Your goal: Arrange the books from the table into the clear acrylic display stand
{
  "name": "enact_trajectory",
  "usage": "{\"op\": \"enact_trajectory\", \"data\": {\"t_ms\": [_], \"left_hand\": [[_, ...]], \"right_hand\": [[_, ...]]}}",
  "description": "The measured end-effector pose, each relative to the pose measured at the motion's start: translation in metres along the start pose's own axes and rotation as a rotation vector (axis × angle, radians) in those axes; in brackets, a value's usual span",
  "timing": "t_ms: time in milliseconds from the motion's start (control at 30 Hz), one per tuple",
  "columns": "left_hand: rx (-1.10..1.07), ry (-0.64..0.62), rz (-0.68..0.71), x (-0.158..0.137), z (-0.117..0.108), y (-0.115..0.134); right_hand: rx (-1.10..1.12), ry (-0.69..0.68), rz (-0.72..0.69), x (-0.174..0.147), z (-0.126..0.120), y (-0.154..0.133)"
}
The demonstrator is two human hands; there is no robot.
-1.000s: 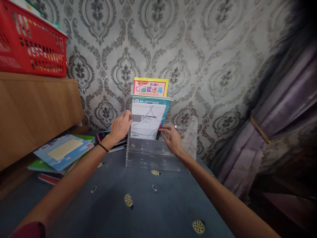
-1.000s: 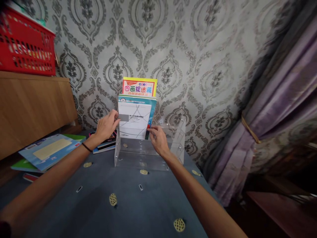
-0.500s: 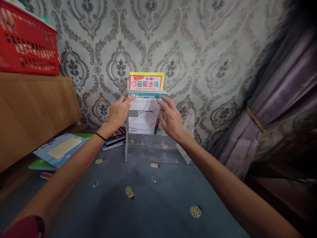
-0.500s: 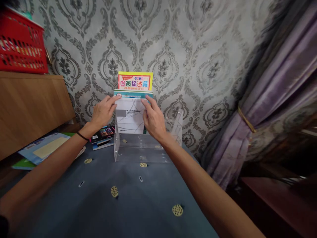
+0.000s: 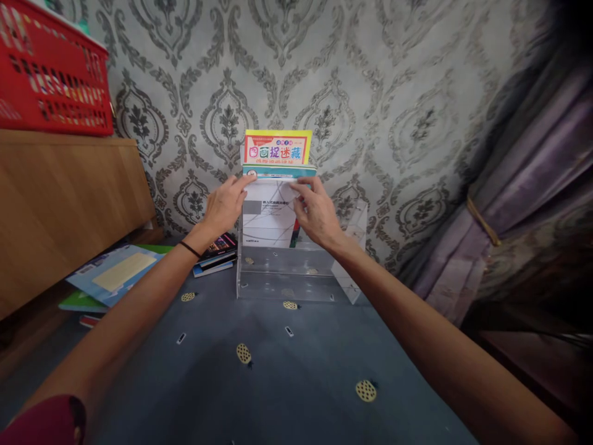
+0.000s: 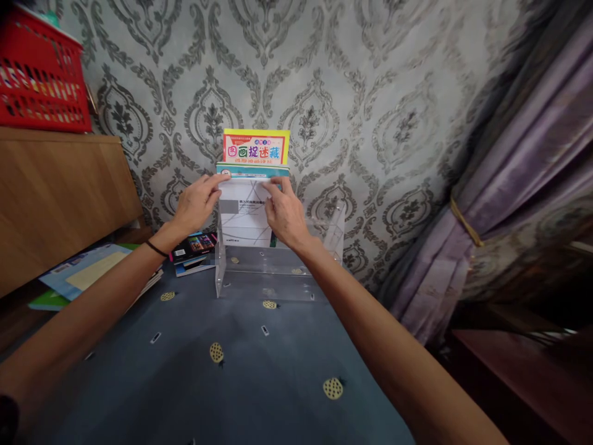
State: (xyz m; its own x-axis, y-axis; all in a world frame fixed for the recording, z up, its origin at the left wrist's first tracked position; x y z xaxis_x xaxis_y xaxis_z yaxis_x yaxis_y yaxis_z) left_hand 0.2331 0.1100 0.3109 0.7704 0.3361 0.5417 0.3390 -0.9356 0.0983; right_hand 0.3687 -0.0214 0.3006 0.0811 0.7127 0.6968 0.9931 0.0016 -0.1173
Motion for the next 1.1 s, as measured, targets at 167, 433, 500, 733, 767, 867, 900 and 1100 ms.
{"op": "enact_trajectory", "data": {"t_ms": [167,433,500,733,767,867,900,1100], "left_hand": [[-0.005,0.007,0.02,-0.003,-0.001,0.002],[0.039,-0.033,0.006,-0.009,-0.004,0.001],[0.048,-0.045,-0.003,-0.01,-0.004,-0.001],[0.036,-0.059,0.007,-0.017,-0.005,0.0],[0.035,-0.06,0.012,-0.018,-0.005,0.0],[0.021,-0.057,0.019,-0.023,-0.007,-0.001],[0.016,-0.056,0.017,-0.025,-0.007,-0.001],[0.054,-0.105,0.018,-0.041,0.009,-0.002]], "right_hand": [[-0.001,-0.006,0.007,-0.006,0.002,0.0],[0.028,0.01,-0.011,-0.014,-0.003,-0.005],[0.039,0.012,-0.011,-0.015,-0.004,-0.006],[0.059,0.043,-0.004,-0.023,-0.011,-0.01],[0.062,0.045,-0.005,-0.024,-0.011,-0.012],[0.079,0.04,-0.005,-0.029,-0.012,-0.016],[0.085,0.035,-0.003,-0.03,-0.012,-0.017],[0.112,-0.042,-0.033,-0.039,0.006,-0.027]]}}
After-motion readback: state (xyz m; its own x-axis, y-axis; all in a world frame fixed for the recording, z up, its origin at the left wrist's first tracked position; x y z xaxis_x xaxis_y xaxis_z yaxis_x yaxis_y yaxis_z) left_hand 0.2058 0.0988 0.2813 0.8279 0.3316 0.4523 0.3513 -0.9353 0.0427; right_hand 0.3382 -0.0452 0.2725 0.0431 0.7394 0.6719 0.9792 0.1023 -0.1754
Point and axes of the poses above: each hand's wrist, its own x-axis towards the middle knuckle, its own z-axis out of the palm, y = z × x, the point moved 9 cm from there along x, towards the middle knuckle, and after that the axes turned 15 degrees about -y, right-handed, at the moved point
